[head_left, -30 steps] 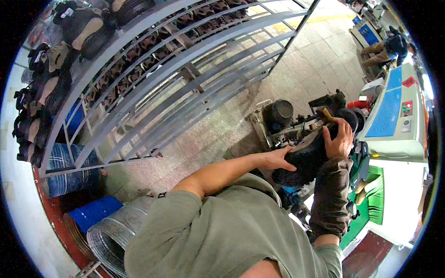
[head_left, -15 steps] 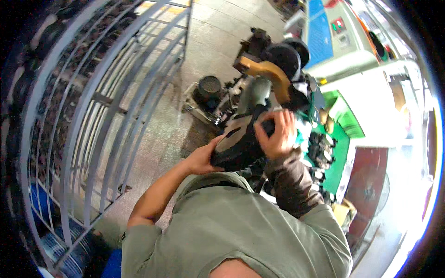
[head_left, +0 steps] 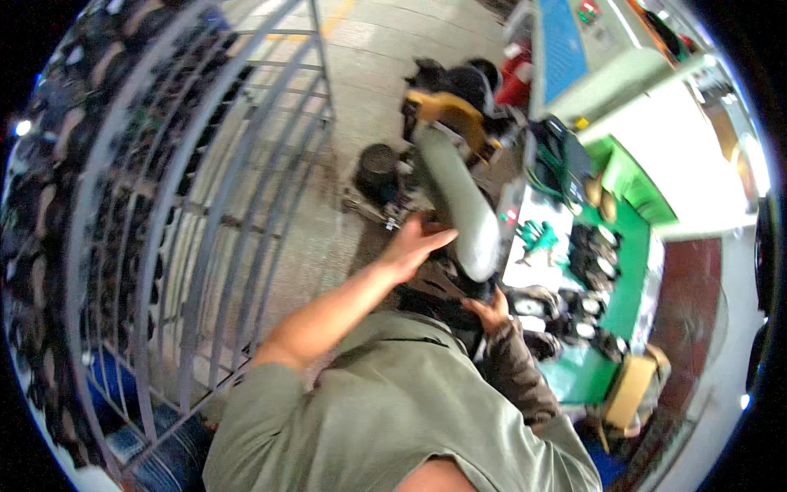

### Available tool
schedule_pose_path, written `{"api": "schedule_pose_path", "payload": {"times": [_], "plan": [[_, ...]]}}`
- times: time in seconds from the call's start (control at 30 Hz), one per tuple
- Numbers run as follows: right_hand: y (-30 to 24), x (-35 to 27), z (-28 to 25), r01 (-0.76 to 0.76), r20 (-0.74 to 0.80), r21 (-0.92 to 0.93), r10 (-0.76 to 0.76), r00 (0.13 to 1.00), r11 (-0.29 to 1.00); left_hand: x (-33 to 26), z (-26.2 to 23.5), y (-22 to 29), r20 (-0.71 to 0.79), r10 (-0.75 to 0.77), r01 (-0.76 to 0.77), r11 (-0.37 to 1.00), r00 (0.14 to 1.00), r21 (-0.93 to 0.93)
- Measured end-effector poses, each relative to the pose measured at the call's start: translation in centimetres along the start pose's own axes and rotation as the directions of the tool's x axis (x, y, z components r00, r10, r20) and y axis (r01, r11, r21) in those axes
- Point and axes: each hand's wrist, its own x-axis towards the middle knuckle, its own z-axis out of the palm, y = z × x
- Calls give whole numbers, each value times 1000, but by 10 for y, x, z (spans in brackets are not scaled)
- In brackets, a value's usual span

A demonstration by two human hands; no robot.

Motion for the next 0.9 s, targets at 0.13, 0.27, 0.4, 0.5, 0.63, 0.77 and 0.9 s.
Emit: {"api": "schedule_pose_path", "payload": {"times": [0.13,0.27,0.4,0.5,0.63,0.77,0.9], "plan": [[8,17,2,1,22,-135,2,1000,991,77,66,-15,-278,-123,-80,782,953,-618],[22,73,3,101,208,-144,-70,976,984,69,77,4,-393,-22,-213,812,919,-543],[-27,88,63,378,448,-124,-288,847,918,-23,69,36,-337,167,-299,870,927,-393],[-42,116,94,162,629,-81,-76,774,983,-99,42,22,-519,316,-490,838,794,-239],[-52,140,145,80,677,-148,42,735,986,-245,37,-15,-846,274,-718,674,458,-171],[-60,163,172,-234,693,-67,214,689,970,-363,87,-48,-867,86,-771,420,-491,479],[-64,192,191,-273,648,-21,221,729,962,-556,94,-101,-453,71,-452,32,-889,891]]}}
